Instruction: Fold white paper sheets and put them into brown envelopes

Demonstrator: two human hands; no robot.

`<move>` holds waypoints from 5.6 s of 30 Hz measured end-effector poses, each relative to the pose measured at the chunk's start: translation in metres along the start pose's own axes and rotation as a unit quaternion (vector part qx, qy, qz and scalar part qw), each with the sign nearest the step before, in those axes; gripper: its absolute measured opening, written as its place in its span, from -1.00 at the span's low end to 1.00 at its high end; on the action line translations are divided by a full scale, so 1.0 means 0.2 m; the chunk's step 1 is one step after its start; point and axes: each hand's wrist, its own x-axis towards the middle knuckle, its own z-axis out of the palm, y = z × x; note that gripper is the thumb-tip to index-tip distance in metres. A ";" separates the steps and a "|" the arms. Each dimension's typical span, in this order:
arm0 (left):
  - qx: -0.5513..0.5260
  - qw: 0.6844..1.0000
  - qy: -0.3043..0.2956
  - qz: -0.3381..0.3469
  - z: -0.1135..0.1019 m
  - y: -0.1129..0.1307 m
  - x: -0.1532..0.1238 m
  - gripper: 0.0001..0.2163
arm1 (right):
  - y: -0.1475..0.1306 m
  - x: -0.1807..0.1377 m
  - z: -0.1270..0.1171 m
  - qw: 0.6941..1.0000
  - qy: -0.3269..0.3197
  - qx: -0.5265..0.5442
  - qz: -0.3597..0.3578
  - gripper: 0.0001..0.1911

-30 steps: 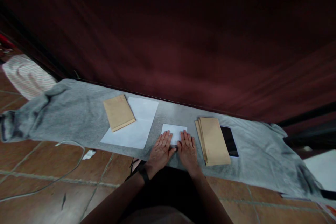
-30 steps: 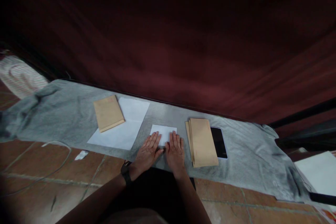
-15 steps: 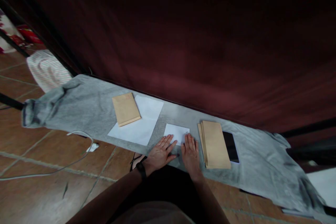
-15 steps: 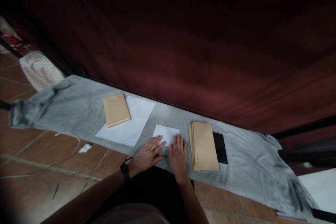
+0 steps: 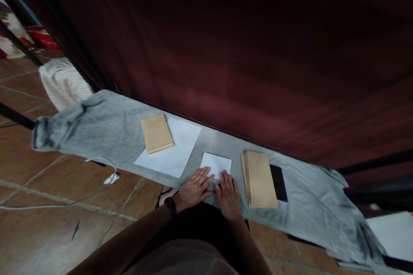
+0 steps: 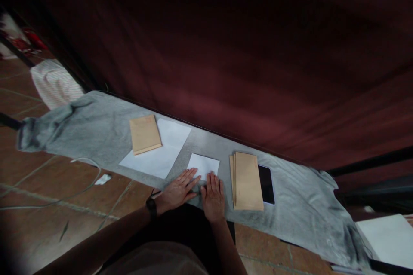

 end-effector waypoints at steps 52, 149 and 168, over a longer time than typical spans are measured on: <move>0.025 0.984 0.030 -0.176 0.17 -0.03 0.37 -0.44 | 0.11 0.26 0.12 0.996 -0.018 0.005 0.083 -0.43; -0.073 0.978 -0.060 -0.184 -0.12 -0.22 0.65 -0.85 | -0.04 -0.03 0.02 0.996 0.036 0.052 0.061 -0.48; -0.004 0.999 -0.037 -0.032 -0.08 -0.01 0.21 -0.65 | 0.14 0.06 -0.01 0.955 0.088 0.243 0.147 -0.50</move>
